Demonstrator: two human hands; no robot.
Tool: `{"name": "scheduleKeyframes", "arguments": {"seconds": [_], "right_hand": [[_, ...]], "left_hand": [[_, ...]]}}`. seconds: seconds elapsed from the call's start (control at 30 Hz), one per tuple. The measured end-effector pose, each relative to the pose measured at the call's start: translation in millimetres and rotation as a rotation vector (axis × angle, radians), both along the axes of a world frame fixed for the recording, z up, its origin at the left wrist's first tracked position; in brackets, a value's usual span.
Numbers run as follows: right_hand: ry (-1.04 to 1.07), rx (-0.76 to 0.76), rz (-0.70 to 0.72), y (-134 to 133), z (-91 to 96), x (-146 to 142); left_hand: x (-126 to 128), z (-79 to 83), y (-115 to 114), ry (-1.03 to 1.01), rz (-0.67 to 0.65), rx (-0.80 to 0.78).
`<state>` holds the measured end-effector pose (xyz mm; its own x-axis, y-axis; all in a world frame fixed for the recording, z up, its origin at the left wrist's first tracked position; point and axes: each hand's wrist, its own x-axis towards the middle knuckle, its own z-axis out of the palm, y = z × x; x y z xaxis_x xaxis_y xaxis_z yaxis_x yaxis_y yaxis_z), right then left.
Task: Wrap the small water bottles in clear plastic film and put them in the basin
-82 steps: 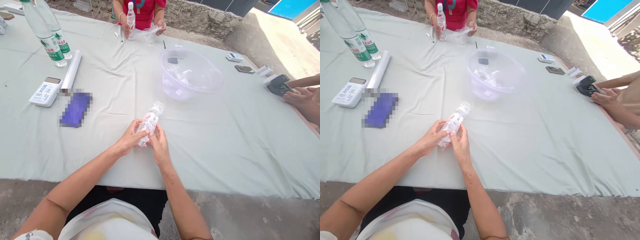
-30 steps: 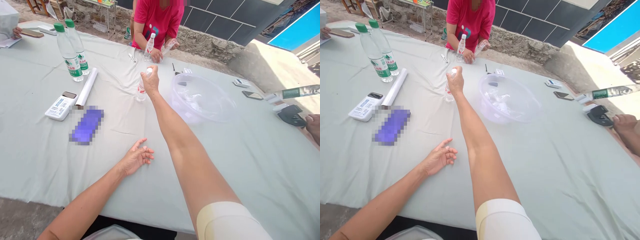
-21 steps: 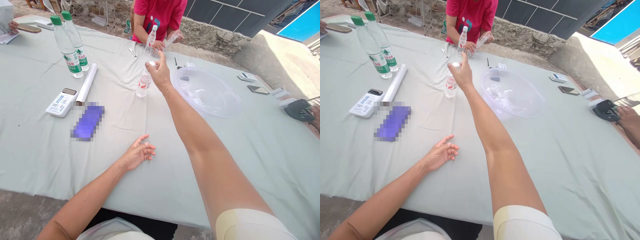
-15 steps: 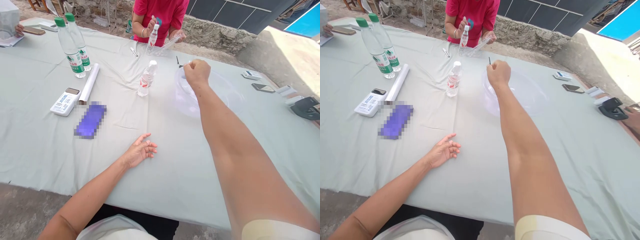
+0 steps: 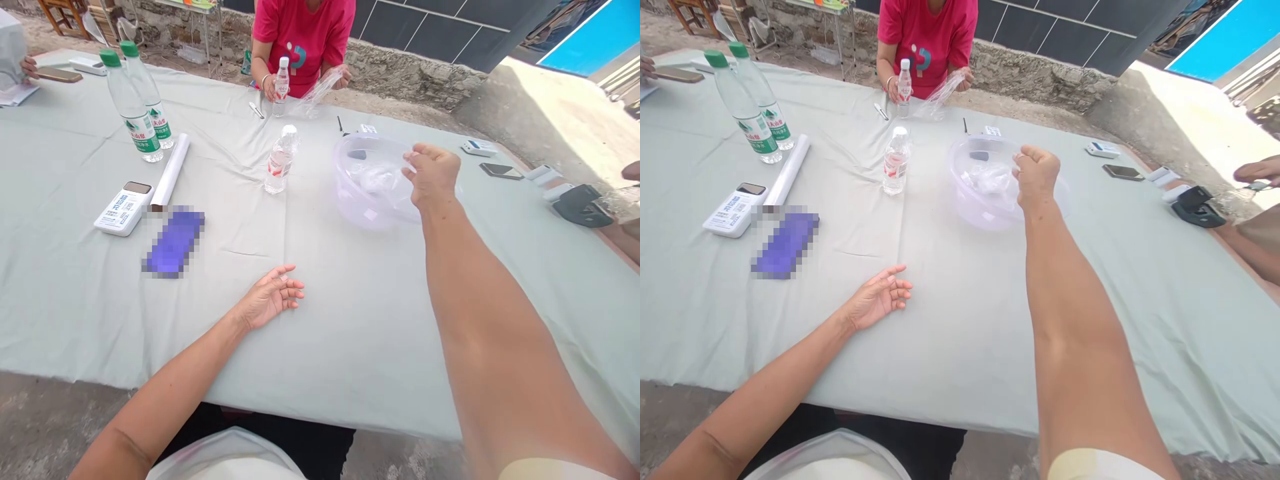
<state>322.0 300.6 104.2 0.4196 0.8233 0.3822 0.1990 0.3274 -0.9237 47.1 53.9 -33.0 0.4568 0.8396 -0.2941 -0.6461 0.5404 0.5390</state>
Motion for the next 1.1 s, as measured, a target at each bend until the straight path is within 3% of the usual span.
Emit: {"name": "scheduleKeyframes", "arguments": {"seconds": [0.1, 0.17, 0.27, 0.37, 0.47, 0.57, 0.7, 0.77, 0.83, 0.93, 1.1], "right_hand": [[0.25, -0.039, 0.269, -61, 9.7, -32], [0.241, -0.04, 0.483, -116, -2.8, -56], [0.156, -0.224, 0.841, -190, -47.3, -86], [0.072, -0.334, 1.077, -231, -93.5, -100], [0.153, -0.362, 1.085, -238, -116.5, -101], [0.222, -0.411, 0.991, -230, -121.3, -95], [0.252, -0.402, 0.6, -224, -124.3, -89], [0.253, -0.326, 0.423, -223, -125.2, -87], [0.255, -0.221, 0.335, -224, -123.3, -85], [0.274, -0.168, 0.39, -227, -116.3, -83], [0.114, -0.454, 0.725, -236, -110.9, -90]], "left_hand": [[0, 2.1, -1, -0.041, 0.026, 0.014], [-1, 5.1, -1, -0.097, 0.034, -0.01], [-3, 9.5, -1, -0.156, 0.05, -0.057], [-7, 10.4, 1, -0.108, 0.085, -0.014], [-11, 9.7, 2, 0.0, 0.137, 0.045], [-12, 10.4, 3, 0.052, 0.187, 0.069], [-15, 12.0, 3, 0.066, 0.144, 0.075], [-16, 13.3, 3, 0.087, 0.101, 0.084], [-18, 15.6, 1, 0.151, 0.033, 0.099], [-18, 20.0, -3, 0.303, -0.111, 0.098], [-21, 23.0, -9, 0.493, -0.23, 0.13]]}}
